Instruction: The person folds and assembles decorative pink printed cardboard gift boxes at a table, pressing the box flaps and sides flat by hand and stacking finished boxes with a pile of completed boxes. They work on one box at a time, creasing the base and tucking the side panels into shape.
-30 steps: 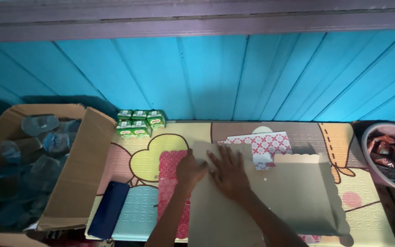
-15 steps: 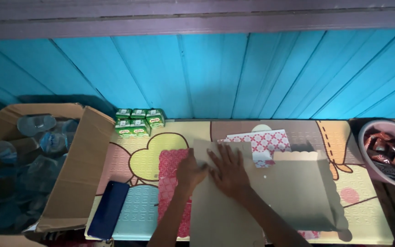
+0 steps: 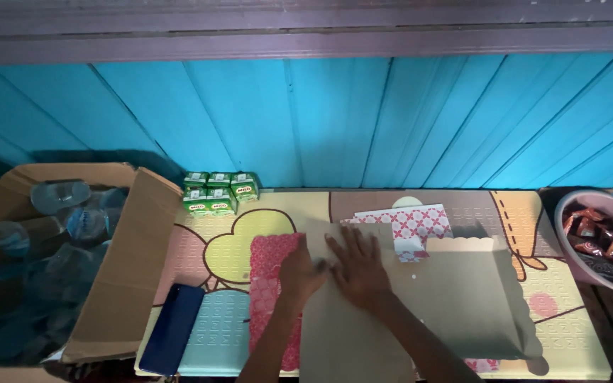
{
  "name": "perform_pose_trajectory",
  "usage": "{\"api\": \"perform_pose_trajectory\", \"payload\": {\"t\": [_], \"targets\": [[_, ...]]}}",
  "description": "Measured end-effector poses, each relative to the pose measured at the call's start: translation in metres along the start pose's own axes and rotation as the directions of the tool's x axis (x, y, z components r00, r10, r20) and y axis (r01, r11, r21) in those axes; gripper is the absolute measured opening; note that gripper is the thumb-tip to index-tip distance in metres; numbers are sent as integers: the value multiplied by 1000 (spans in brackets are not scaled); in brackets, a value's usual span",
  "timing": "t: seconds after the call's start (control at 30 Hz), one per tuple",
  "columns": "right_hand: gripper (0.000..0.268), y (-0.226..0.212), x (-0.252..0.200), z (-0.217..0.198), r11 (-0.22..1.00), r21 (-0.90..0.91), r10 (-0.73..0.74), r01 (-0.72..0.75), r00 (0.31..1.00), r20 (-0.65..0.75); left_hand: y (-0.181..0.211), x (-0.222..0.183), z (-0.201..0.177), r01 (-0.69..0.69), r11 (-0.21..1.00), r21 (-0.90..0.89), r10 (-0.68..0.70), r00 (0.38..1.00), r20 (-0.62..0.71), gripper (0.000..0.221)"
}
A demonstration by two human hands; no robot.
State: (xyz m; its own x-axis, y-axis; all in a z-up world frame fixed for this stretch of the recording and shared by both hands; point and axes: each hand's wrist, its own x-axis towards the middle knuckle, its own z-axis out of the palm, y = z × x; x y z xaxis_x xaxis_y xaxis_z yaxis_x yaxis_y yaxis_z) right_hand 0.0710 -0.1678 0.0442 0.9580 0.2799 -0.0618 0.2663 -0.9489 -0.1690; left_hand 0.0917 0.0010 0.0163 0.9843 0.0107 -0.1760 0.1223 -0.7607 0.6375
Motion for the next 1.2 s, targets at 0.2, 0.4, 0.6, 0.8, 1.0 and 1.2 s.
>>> {"api": "perform_pose_trajectory", "payload": {"t": [0.2, 0.4, 0.6, 0.8, 1.0, 1.2], "targets": [[60, 4, 0, 11, 999, -4, -32, 32, 997, -75, 16, -16, -11, -22, 1000, 9, 22, 1000, -22, 71], [59, 2, 0, 10, 999, -29, -20, 18, 998, -60, 2, -11, 7, -16, 999, 29, 17, 999, -31, 70], [62, 5, -4, 20, 980, 15, -170, 197, 883, -437, -16, -12, 17, -129, 991, 34, 132, 988, -77, 67], [62, 8, -1, 24, 978, 34, -170, 204, 883, -437, -17, -15, 18, -105, 994, 14, 106, 990, -92, 73], [62, 2, -6, 15, 980, 42, -164, 196, 905, -392, -12, -25, 11, -135, 985, -105, 124, 987, -102, 72], [72, 14, 4, 42, 980, -97, -199, 175, 894, -402, -26, -16, 23, -153, 981, -118, 141, 985, -103, 72]]}}
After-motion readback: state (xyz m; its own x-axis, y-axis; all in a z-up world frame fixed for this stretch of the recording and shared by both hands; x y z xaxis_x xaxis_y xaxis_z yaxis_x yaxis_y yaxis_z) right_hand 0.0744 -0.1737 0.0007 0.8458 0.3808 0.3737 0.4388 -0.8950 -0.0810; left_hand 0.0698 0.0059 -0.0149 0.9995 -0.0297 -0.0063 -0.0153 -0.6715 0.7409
